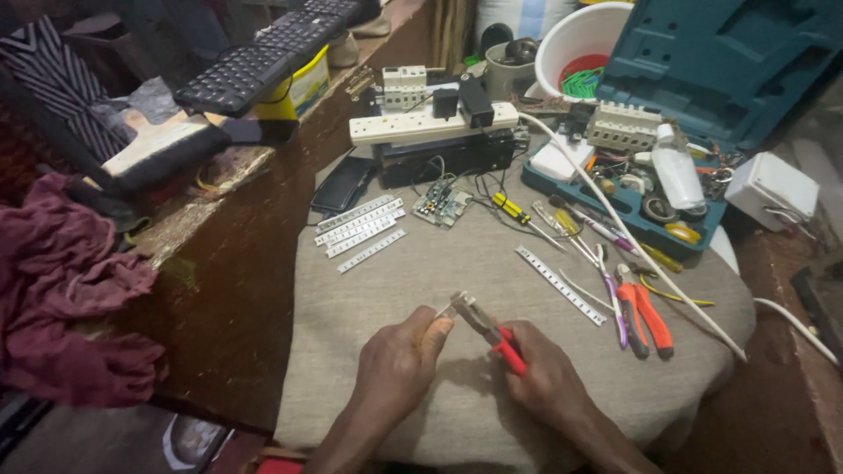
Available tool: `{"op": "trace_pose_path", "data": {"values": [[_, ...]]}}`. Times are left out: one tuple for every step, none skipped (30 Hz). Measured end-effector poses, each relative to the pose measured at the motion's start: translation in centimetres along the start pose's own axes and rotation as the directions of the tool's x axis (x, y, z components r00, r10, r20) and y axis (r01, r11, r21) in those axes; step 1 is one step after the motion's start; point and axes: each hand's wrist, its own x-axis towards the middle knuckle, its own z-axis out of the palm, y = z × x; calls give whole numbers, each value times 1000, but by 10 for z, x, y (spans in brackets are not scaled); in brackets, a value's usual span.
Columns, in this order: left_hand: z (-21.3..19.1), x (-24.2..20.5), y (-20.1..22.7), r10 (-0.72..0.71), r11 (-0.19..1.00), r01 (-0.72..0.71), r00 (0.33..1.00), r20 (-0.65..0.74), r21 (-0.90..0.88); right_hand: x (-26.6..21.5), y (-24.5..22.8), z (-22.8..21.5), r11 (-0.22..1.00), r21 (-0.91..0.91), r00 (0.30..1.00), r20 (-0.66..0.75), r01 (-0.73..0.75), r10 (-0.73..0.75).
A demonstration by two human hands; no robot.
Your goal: The person uses red-handled pliers to cut a white LED strip into smaller segments. They hold the strip with one hand and repeatedly snip it with the pliers, placing the cut pieces on the table.
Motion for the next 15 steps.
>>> {"op": "trace_pose_path", "data": {"values": [[0, -2, 2, 2, 1000, -2, 1000, 2, 1, 2, 3, -8, 1000, 1, 1000, -2, -2, 2], [0, -4, 3, 23, 999, -22, 1000, 19, -37, 4, 6, -15, 999, 20, 995, 92, 32, -34], [-1, -6, 4, 37, 997, -34, 999, 28, -74, 9, 7, -22, 997, 41, 978, 191, 73, -79], [-6, -10, 7, 32, 997, -31, 999, 23, -73, 6, 9, -25, 996, 42, 977, 194, 78, -85], [-11, -12, 11, -26, 995, 37, 992, 126, -92, 3, 12, -29, 992, 43, 964, 235, 119, -126], [-15, -15, 15, -81, 989, 107, 970, 229, -104, 0, 16, -32, 986, 46, 947, 276, 160, -166], [-19, -16, 17, -82, 988, 109, 969, 232, -108, -2, 20, -32, 987, 43, 946, 279, 156, -162], [-22, -18, 19, -15, 979, 63, 971, 240, -192, -4, 24, -32, 978, 93, 955, 219, 184, -201], [-28, -22, 20, 41, 962, 25, 971, 237, -271, -5, 26, -28, 964, 147, 956, 163, 220, -243], [-37, -28, 23, 30, 962, 36, 972, 234, -271, -8, 27, -26, 963, 150, 953, 174, 223, -248], [-46, -29, 29, -24, 964, 101, 955, 297, -245, -7, 30, -28, 963, 188, 965, 144, 191, -220], [-55, -29, 35, -79, 963, 165, 930, 358, -215, -7, 32, -30, 960, 227, 975, 116, 160, -190], [-51, -28, 28, -81, 963, 165, 931, 355, -214, -5, 35, -32, 960, 229, 974, 117, 163, -193], [-48, -27, 22, -17, 964, 105, 941, 338, -244, -2, 39, -34, 937, 246, 952, 122, 246, -282], [-45, -25, 15, 47, 961, 45, 946, 320, -272, 1, 42, -36, 907, 265, 921, 125, 327, -368]]}}
